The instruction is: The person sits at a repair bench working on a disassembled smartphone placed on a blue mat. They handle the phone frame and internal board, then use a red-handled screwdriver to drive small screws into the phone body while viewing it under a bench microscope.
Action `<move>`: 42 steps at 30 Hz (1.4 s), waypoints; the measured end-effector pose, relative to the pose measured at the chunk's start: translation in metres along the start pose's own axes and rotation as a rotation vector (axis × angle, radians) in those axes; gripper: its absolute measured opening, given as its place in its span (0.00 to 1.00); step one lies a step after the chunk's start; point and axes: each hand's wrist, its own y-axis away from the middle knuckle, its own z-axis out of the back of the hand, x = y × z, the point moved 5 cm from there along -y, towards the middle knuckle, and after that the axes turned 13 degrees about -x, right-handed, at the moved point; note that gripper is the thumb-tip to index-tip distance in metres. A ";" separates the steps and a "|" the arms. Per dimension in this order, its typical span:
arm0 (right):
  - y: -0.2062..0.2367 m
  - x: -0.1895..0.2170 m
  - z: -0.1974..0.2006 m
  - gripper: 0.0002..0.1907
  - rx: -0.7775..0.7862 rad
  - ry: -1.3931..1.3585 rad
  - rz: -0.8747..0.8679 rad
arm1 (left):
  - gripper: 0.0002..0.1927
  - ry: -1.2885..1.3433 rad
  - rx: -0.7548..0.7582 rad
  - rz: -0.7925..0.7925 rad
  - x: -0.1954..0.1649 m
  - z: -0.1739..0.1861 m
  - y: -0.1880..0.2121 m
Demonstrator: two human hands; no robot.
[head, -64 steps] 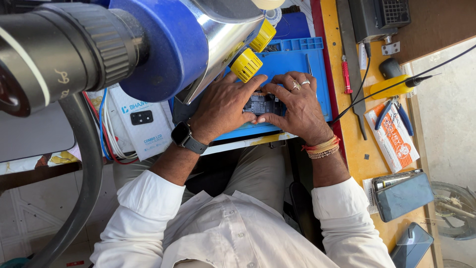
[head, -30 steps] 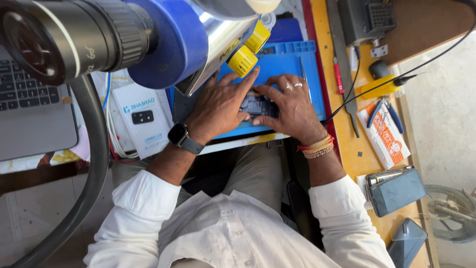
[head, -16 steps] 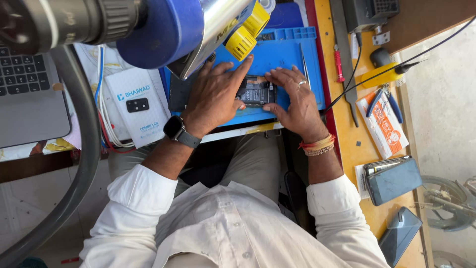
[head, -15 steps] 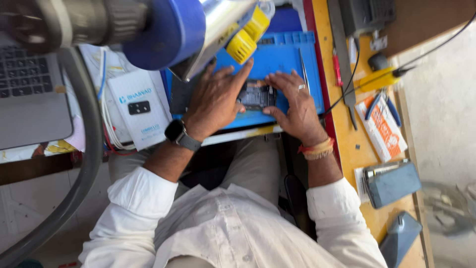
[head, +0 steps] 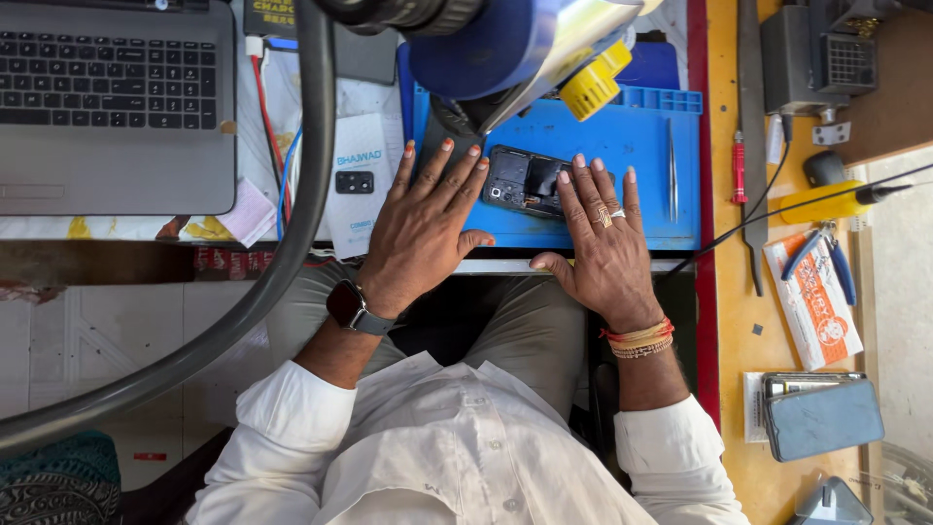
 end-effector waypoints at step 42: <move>-0.001 0.006 -0.032 0.41 0.110 -0.027 0.079 | 0.68 0.002 0.106 0.018 -0.087 -0.032 0.001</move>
